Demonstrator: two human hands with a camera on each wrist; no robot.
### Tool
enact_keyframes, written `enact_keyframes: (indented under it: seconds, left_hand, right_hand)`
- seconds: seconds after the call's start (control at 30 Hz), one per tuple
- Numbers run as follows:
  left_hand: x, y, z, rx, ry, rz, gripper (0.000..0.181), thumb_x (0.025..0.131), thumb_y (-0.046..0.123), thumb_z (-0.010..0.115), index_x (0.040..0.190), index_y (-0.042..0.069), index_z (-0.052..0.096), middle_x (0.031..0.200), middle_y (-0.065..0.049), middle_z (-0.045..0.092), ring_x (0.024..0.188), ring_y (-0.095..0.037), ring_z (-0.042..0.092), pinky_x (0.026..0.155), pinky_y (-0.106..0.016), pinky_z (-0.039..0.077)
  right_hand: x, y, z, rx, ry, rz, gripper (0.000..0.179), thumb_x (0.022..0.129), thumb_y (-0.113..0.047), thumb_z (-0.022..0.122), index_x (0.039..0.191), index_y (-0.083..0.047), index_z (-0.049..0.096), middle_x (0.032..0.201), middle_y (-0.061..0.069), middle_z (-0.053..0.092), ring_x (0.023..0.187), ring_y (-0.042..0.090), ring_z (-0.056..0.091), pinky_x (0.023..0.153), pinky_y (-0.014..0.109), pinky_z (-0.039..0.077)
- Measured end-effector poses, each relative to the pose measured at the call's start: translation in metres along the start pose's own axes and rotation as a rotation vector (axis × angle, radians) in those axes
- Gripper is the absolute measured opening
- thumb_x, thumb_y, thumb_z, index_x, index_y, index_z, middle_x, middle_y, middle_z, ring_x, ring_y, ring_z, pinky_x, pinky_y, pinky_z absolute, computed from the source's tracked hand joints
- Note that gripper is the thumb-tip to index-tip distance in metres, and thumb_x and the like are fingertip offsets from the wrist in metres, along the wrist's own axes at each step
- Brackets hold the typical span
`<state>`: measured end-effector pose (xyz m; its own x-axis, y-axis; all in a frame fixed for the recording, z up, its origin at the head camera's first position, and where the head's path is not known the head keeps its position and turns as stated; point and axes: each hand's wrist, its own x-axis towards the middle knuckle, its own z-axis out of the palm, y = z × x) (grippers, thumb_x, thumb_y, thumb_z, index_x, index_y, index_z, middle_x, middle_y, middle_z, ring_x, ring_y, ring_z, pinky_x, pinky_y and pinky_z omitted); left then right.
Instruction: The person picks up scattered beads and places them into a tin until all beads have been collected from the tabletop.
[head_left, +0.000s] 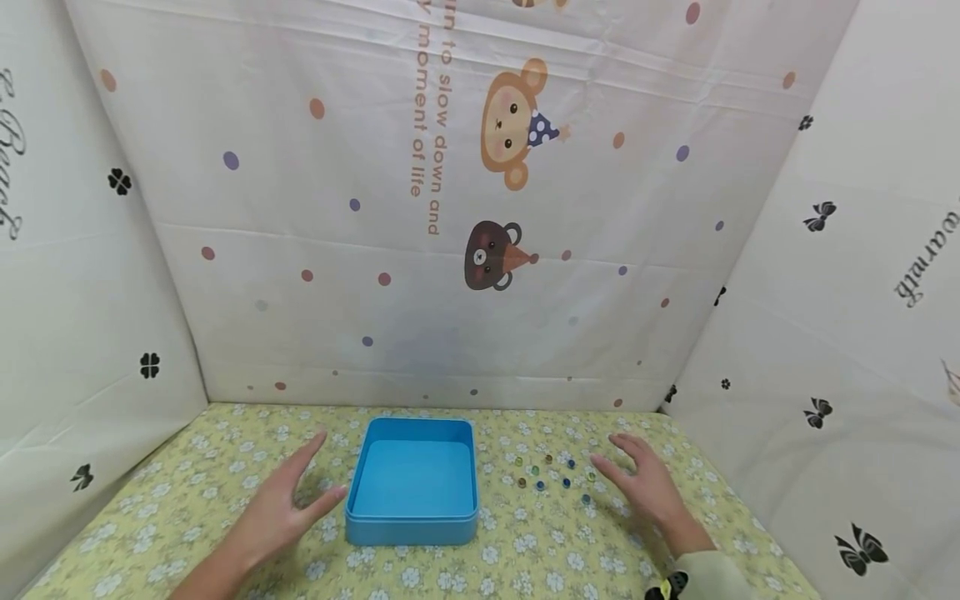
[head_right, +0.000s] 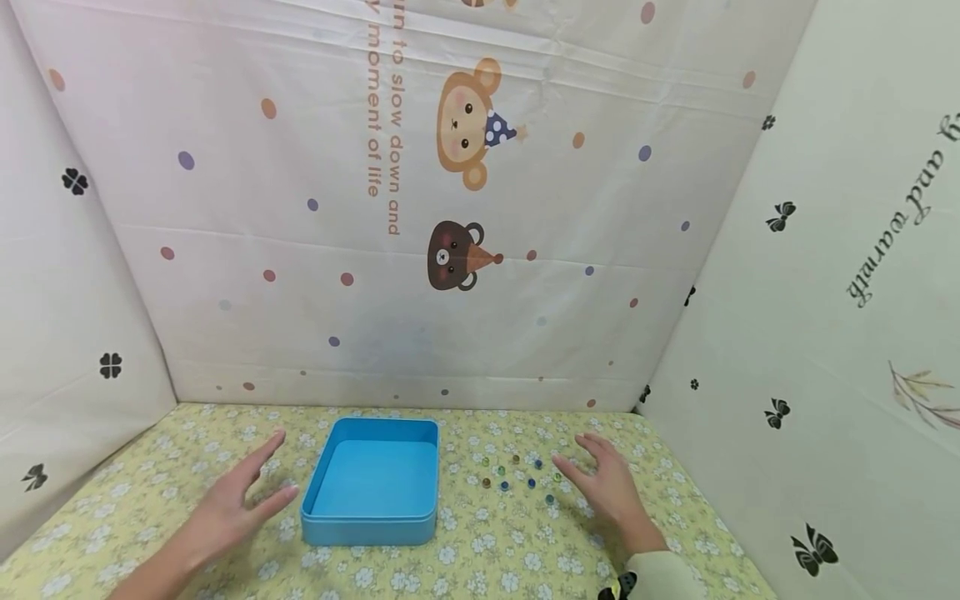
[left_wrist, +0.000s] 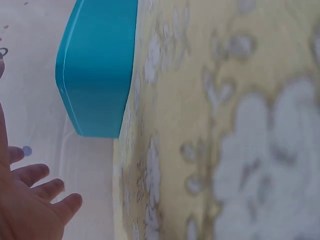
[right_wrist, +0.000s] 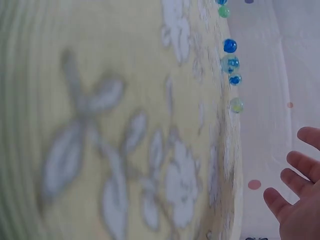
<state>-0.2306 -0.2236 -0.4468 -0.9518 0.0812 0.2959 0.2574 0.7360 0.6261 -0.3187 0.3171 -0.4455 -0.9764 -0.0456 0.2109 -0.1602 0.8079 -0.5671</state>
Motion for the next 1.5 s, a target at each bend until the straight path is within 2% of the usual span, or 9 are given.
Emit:
enact_keyframes:
  seconds: [0.17,0.3,0.57,0.87,1.07,1.2,1.5]
  left_hand:
    - [0.001,0.004,0.004,-0.119,-0.074,-0.070,0.088,0.101,0.052,0.062,0.167,0.017,0.015,0.168,-0.025,0.022,0.149,-0.056,0.027,0.115,-0.077,0.044]
    - [0.001,0.007,0.006,-0.228,-0.145,-0.119,0.091,0.101,0.051,0.063,0.167,0.018,0.010,0.171,-0.022,0.015,0.154,-0.053,0.020,0.122,-0.068,0.044]
    - [0.001,0.009,0.011,-0.353,-0.202,-0.184,0.097,0.098,0.048,0.068,0.167,0.016,0.008,0.172,-0.021,0.013,0.155,-0.049,0.018,0.125,-0.062,0.044]
    - [0.001,0.012,0.014,-0.412,-0.223,-0.210,0.096,0.097,0.043,0.071,0.166,0.012,0.012,0.171,-0.022,0.016,0.154,-0.050,0.022,0.125,-0.061,0.044]
    - [0.002,0.013,0.020,-0.447,-0.239,-0.219,0.096,0.096,0.037,0.074,0.166,0.009,0.015,0.169,-0.025,0.018,0.150,-0.054,0.028,0.120,-0.059,0.051]
    - [0.001,0.013,0.021,-0.489,-0.264,-0.221,0.096,0.095,0.032,0.076,0.165,0.007,0.015,0.169,-0.026,0.016,0.150,-0.055,0.026,0.120,-0.059,0.051]
    - [0.001,0.012,0.025,-0.615,-0.343,-0.217,0.098,0.095,0.027,0.076,0.165,0.005,0.011,0.168,-0.033,0.011,0.151,-0.058,0.020,0.127,-0.052,0.046]
  right_hand:
    - [0.002,-0.002,0.005,0.105,-0.013,0.014,0.080,0.098,-0.062,0.061,0.153,-0.006,0.047,0.160,0.022,0.040,0.146,0.044,0.040,0.117,0.065,0.052]
    - [0.002,-0.004,0.008,0.151,-0.046,0.041,0.079,0.097,-0.061,0.062,0.153,-0.007,0.048,0.158,0.020,0.042,0.144,0.042,0.044,0.117,0.061,0.054]
    - [0.001,-0.011,0.012,0.199,-0.059,0.047,0.069,0.098,-0.052,0.067,0.148,-0.006,0.055,0.153,0.019,0.048,0.138,0.042,0.050,0.112,0.056,0.059]
    - [0.002,-0.008,0.014,0.195,-0.065,0.082,0.066,0.095,-0.051,0.071,0.144,-0.009,0.060,0.148,0.019,0.054,0.128,0.040,0.059,0.095,0.050,0.068]
    - [0.003,-0.006,0.014,0.176,-0.065,0.095,0.062,0.095,-0.049,0.072,0.142,-0.010,0.062,0.144,0.015,0.059,0.122,0.033,0.063,0.089,0.046,0.069]
    - [0.003,-0.008,0.014,0.183,-0.067,0.105,0.059,0.095,-0.046,0.073,0.140,-0.009,0.064,0.142,0.016,0.061,0.118,0.031,0.065,0.085,0.044,0.069]
    - [0.006,-0.007,0.018,0.178,-0.068,0.132,0.056,0.094,-0.043,0.076,0.137,-0.008,0.067,0.140,0.018,0.062,0.115,0.029,0.066,0.087,0.044,0.069]
